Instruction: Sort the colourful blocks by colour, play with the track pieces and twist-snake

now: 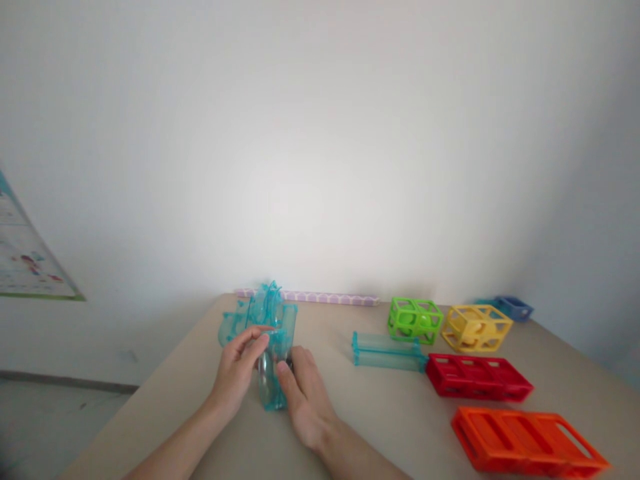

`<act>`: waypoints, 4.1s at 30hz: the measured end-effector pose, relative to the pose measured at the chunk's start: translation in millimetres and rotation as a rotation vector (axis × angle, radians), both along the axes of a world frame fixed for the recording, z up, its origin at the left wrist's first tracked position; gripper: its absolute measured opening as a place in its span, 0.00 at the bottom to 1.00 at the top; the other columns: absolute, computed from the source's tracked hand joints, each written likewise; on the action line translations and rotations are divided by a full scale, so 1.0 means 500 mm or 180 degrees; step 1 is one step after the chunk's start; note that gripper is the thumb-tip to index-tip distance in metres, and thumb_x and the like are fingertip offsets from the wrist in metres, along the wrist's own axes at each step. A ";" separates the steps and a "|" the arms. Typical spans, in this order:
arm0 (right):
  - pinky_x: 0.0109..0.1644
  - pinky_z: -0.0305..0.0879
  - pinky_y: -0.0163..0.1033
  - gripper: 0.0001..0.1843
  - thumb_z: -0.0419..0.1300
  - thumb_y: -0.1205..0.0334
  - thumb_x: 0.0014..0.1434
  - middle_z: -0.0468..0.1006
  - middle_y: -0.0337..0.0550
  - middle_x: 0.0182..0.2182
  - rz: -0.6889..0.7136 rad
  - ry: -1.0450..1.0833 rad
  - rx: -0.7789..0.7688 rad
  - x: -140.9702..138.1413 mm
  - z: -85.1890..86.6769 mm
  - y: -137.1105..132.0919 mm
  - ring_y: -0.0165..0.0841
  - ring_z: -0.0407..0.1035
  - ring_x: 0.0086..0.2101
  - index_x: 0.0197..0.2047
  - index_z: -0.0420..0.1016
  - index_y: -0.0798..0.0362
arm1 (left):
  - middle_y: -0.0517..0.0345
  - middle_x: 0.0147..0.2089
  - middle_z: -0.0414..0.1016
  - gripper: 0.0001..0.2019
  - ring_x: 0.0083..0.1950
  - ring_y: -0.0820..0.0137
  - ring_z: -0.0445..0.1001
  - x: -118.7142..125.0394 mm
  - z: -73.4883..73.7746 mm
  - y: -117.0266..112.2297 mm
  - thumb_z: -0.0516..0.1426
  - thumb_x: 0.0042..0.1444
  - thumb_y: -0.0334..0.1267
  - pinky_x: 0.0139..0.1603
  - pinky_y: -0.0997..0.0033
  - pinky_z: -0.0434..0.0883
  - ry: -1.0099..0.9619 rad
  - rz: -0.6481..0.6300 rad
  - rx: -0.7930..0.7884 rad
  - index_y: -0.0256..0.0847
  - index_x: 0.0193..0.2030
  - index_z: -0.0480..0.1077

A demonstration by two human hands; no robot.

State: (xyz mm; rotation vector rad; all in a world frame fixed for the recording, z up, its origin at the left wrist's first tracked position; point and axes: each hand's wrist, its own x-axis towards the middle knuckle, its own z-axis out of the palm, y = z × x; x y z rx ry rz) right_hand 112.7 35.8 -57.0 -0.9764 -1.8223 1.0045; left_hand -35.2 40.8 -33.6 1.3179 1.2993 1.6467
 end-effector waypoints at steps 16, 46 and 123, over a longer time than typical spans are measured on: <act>0.43 0.63 0.41 0.18 0.49 0.48 0.66 0.73 0.42 0.33 0.0063 0.0158 0.0073 -0.006 0.006 0.002 0.36 0.65 0.34 0.40 0.72 0.52 | 0.55 0.36 0.82 0.13 0.37 0.64 0.78 -0.004 -0.004 0.006 0.59 0.54 0.47 0.39 0.69 0.73 0.0317 0.0033 -0.0033 0.39 0.36 0.78; 0.43 0.63 0.37 0.21 0.49 0.50 0.67 0.78 0.45 0.40 0.0005 0.0299 0.0063 -0.005 0.005 0.013 0.34 0.69 0.36 0.53 0.72 0.55 | 0.59 0.31 0.78 0.12 0.30 0.69 0.74 -0.002 -0.017 0.011 0.62 0.50 0.46 0.30 0.75 0.69 0.0227 -0.0108 -0.0456 0.39 0.35 0.77; 0.42 0.69 0.49 0.13 0.53 0.70 0.61 0.76 0.60 0.40 -0.1347 -0.3586 0.0633 0.023 0.061 0.011 0.48 0.73 0.42 0.44 0.77 0.60 | 0.59 0.29 0.66 0.13 0.26 0.74 0.65 -0.003 -0.016 -0.009 0.56 0.58 0.43 0.25 0.75 0.64 0.0430 -0.0755 0.0299 0.38 0.26 0.70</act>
